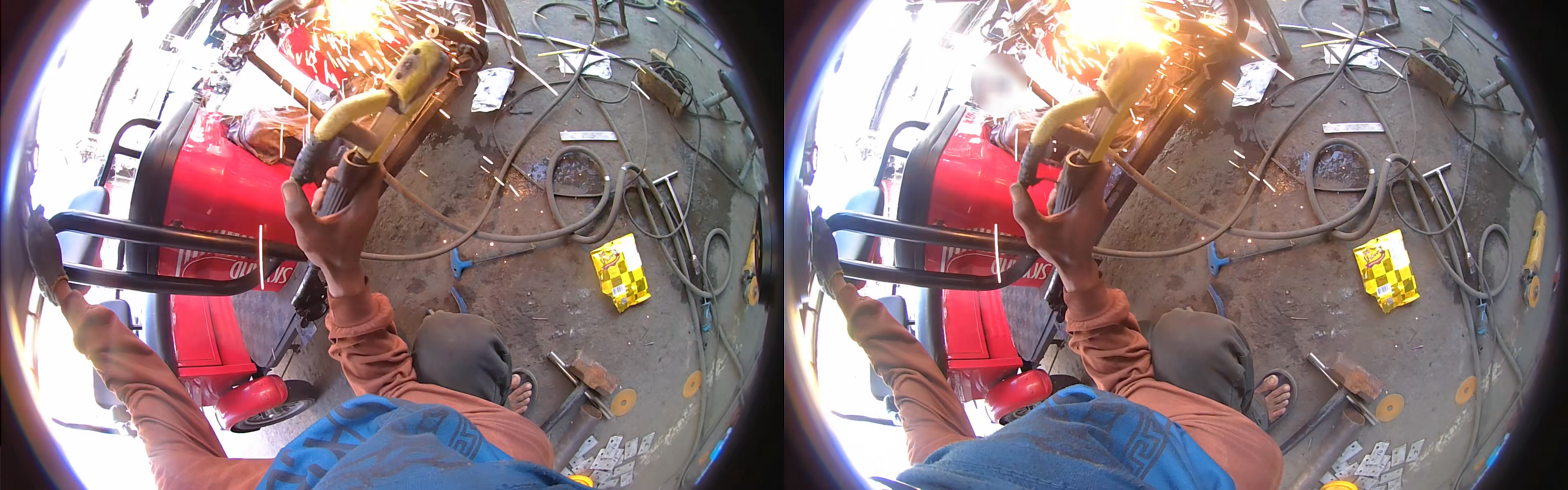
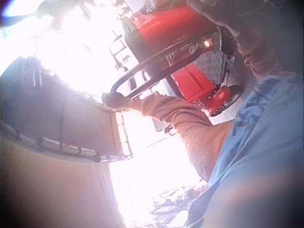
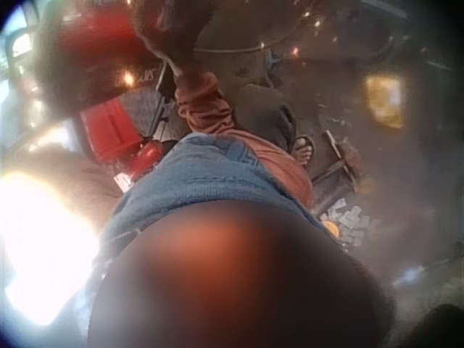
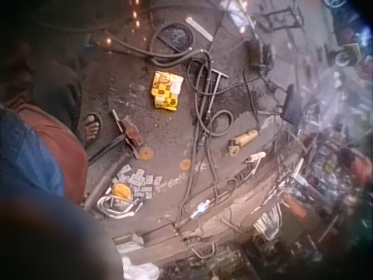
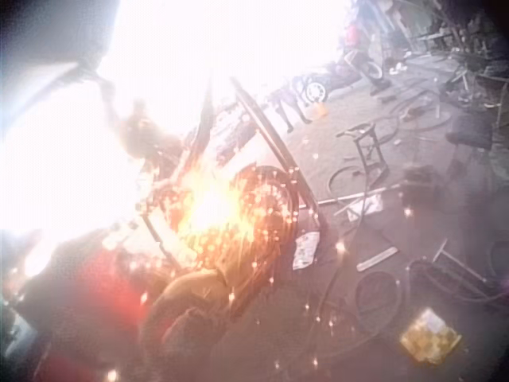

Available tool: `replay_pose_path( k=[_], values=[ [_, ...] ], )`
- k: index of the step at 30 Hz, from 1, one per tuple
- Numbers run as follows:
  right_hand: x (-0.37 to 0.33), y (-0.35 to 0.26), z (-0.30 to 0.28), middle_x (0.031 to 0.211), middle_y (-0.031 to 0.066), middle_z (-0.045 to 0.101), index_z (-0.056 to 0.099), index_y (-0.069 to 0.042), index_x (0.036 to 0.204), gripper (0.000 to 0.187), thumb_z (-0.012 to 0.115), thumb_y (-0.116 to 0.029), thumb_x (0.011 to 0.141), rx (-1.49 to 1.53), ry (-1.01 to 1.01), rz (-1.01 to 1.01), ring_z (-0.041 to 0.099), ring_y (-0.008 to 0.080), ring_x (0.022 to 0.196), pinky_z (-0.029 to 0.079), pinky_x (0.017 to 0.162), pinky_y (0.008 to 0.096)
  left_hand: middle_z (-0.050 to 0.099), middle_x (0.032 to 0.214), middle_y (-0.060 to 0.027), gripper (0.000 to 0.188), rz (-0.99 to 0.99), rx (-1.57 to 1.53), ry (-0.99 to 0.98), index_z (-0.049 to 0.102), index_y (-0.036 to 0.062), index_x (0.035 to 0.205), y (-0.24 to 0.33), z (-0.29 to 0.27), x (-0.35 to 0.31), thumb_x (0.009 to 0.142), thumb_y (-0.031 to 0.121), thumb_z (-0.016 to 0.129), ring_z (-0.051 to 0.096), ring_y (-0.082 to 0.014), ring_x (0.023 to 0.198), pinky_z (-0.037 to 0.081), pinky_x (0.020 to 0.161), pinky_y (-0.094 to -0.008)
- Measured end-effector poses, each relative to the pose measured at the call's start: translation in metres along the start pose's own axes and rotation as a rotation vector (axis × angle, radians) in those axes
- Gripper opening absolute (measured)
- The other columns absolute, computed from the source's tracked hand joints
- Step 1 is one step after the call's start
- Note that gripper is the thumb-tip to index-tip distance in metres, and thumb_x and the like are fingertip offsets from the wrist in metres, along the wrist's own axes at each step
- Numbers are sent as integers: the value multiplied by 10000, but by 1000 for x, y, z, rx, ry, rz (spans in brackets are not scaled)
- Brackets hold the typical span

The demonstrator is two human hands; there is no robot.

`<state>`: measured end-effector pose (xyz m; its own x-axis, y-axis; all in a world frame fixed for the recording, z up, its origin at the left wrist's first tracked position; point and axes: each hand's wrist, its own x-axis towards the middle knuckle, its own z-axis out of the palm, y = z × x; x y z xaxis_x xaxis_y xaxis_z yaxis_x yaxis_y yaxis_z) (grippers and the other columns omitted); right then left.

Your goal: The person welds a metal frame using a handheld welding tool, producing sparks. They then spray the welded area with a spray bottle and wipe it with a cloth. The person repeats welding and cleaning on different sections of the frame.

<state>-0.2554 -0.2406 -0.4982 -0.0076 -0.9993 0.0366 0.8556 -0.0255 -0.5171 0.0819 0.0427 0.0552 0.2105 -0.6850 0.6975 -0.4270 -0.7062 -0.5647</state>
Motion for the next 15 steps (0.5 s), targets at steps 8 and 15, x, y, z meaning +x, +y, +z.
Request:
replay_pose_path(
  k=[8, 15],
  values=[
    [0, 1, -1, 976, 39, 616, 456, 15, 1300, 736, 881, -183, 732, 66, -38, 146, 507, 65, 671, 457, 573, 240, 604, 1406, -161, 469, 13, -29, 115, 572, 20, 1397, 30, -3, -9, 1069, 276, 356, 543, -284, 1339, 373, 1154, -356],
    [4, 1, 3, 1033, 99, 668, 447, 24, 1311, 724, 869, -174, 756, 52, -102, 141, 614, 121, 777, 515, 678, 255, 615, 1389, -157, 438, 9, 1, 114, 581, 22, 1384, 37, -7, -12, 1069, 253, 383, 555, -278, 1324, 406, 1124, -355]
  ],
)
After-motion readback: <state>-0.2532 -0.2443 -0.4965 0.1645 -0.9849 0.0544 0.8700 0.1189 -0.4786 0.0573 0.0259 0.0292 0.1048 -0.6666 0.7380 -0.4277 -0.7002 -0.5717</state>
